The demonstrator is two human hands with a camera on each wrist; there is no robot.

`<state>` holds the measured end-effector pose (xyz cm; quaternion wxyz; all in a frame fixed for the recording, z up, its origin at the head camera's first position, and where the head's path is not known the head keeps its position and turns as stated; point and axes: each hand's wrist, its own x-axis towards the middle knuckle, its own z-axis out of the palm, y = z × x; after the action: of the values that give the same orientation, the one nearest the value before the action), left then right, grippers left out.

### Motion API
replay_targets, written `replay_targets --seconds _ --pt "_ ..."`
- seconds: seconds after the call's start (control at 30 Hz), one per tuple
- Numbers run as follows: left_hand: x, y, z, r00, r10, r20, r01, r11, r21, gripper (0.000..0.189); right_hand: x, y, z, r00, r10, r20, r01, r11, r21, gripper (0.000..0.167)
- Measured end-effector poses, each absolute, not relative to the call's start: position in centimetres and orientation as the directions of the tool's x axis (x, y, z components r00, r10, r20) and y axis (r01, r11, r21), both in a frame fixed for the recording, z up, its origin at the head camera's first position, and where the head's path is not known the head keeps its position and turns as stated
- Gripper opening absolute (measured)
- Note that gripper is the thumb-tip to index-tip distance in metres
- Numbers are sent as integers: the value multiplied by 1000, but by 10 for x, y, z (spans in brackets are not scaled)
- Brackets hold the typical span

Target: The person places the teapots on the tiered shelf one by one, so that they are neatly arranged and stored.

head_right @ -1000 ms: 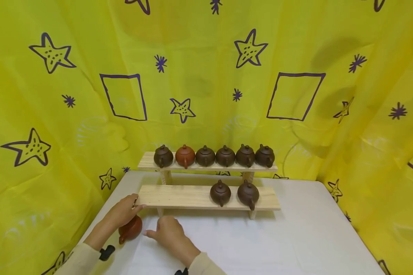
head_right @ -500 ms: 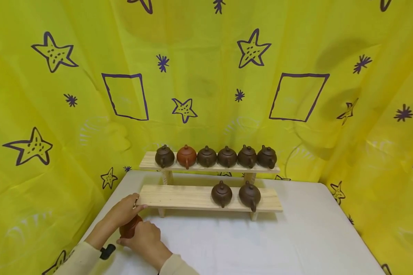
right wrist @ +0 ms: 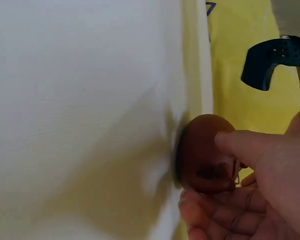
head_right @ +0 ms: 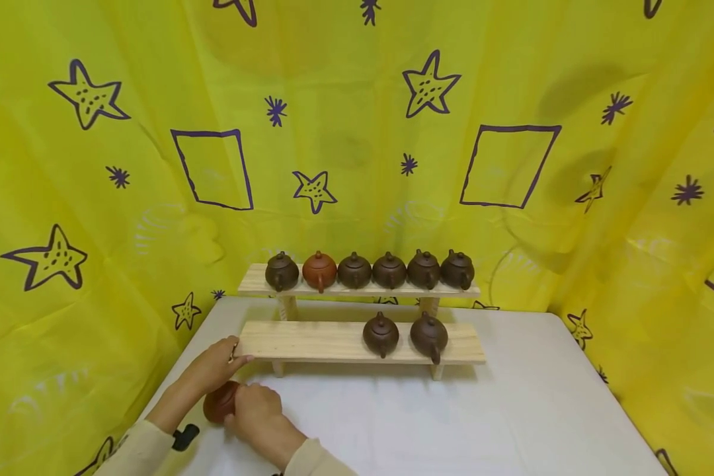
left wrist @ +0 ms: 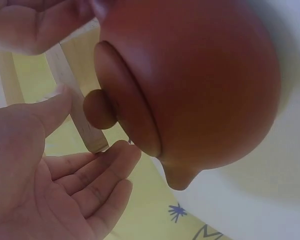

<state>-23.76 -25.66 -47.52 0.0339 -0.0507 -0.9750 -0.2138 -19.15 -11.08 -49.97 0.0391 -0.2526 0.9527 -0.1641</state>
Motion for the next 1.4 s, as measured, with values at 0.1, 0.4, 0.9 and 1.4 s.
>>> replay_targets --seconds 0.1,0.4,0.9,1.4 --pt "-237 -257 -475 -992 88 92 119 903 412 35 -192 -111 -505 -850 -527 25 -512 813 -277 38" --pt "-238 -258 -475 -993 84 82 111 905 410 34 -191 -102 -515 -780 -610 141 -626 751 -210 25" --pt "-242 -260 -478 -996 77 56 93 901 423 37 -185 -51 -521 -776 -603 185 -618 669 -413 24" --pt "-240 -260 -479 -991 100 89 130 891 435 36 -182 -9 -488 -842 -464 276 -533 632 -563 21"
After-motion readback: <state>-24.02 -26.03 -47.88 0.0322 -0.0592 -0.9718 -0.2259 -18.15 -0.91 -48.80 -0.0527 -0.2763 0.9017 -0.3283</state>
